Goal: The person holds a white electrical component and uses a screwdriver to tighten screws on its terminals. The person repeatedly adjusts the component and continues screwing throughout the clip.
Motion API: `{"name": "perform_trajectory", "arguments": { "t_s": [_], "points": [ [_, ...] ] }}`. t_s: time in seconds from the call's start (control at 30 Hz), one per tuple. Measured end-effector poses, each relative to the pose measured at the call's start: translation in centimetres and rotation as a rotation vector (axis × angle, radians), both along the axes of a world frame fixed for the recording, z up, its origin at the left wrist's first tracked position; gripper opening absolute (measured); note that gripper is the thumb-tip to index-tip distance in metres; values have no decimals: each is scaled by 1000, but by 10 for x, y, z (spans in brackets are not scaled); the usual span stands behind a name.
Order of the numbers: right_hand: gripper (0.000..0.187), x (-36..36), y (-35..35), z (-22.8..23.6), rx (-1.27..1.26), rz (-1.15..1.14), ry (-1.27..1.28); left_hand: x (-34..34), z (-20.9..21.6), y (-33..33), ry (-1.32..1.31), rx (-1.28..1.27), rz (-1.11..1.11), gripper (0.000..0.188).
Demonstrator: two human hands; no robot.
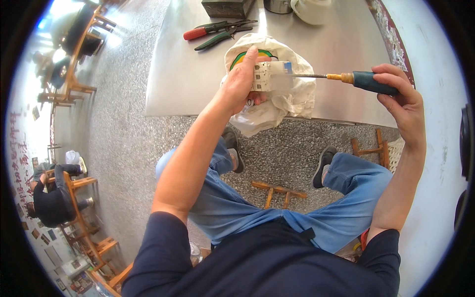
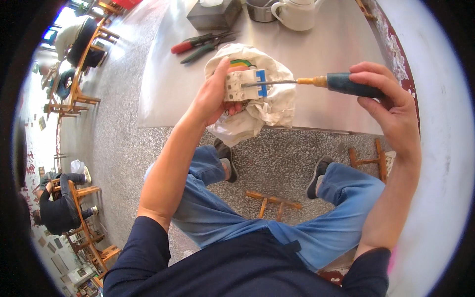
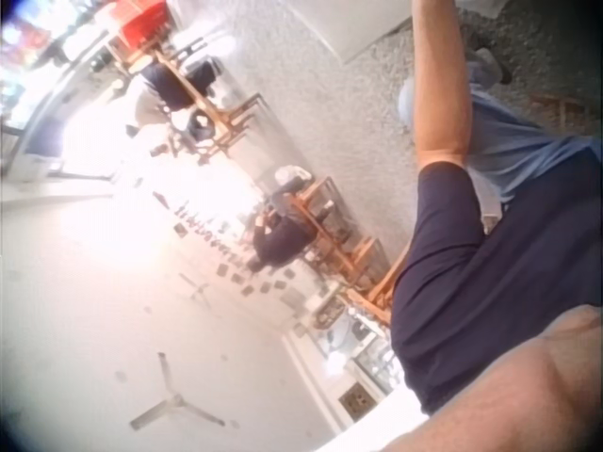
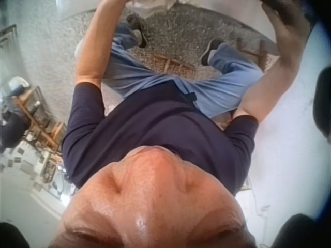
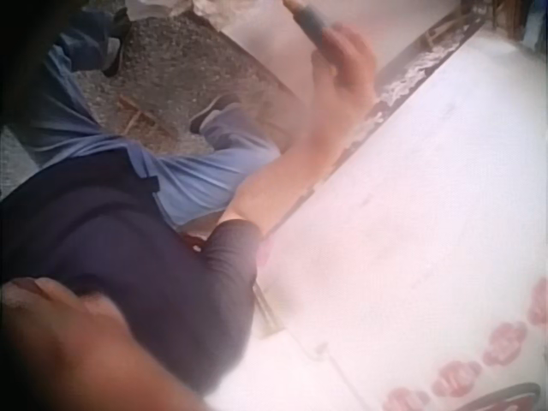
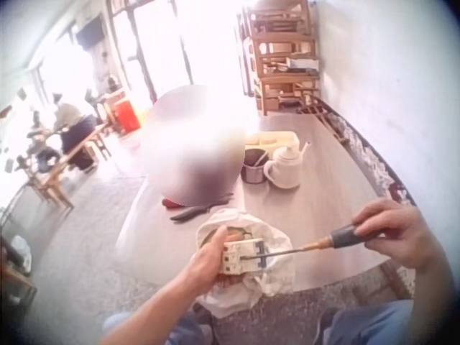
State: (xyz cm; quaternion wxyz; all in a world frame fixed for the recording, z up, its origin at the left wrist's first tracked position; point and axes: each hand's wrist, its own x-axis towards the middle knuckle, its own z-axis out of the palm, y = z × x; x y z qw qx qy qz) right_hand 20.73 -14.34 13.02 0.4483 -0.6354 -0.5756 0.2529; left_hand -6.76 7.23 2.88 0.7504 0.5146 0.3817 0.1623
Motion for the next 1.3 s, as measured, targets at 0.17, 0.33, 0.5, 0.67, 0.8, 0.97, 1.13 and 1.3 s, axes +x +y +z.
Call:
{"name": "perform_trajectory", "arguments": {
  "t_s": [0.17, 0.33, 0.5, 0.67, 0.8, 0.97, 1.13, 1.3],
  "points": [
    [40, 5, -3, -1, 64, 94, -131, 0, -1, 1, 1, 13, -15, 75],
    [32, -6, -2, 0, 19, -38, -52, -1, -3, 2, 17, -1, 4, 76],
    [33, -1, -3, -3, -46, -100, 102, -1, -1, 0, 28, 12, 6, 76],
    [35, 3, -5, -3, -77, -116, 152, 0, -1, -1, 38, 13, 6, 77],
    [35, 2, -4, 0, -148, -155, 188, -1, -1, 0, 35, 20, 9, 77],
    [32, 2, -2, -3, -121, -140, 168, -1, 2, -1, 32, 46, 0, 75],
    [32, -8, -3, 0, -20, -162, -63, -2, 0, 4, -10, -74, 23, 63],
    [38, -16, -6, -1, 97, -132, -141, -5, -2, 7, -31, -107, 37, 57]
  ]
}}
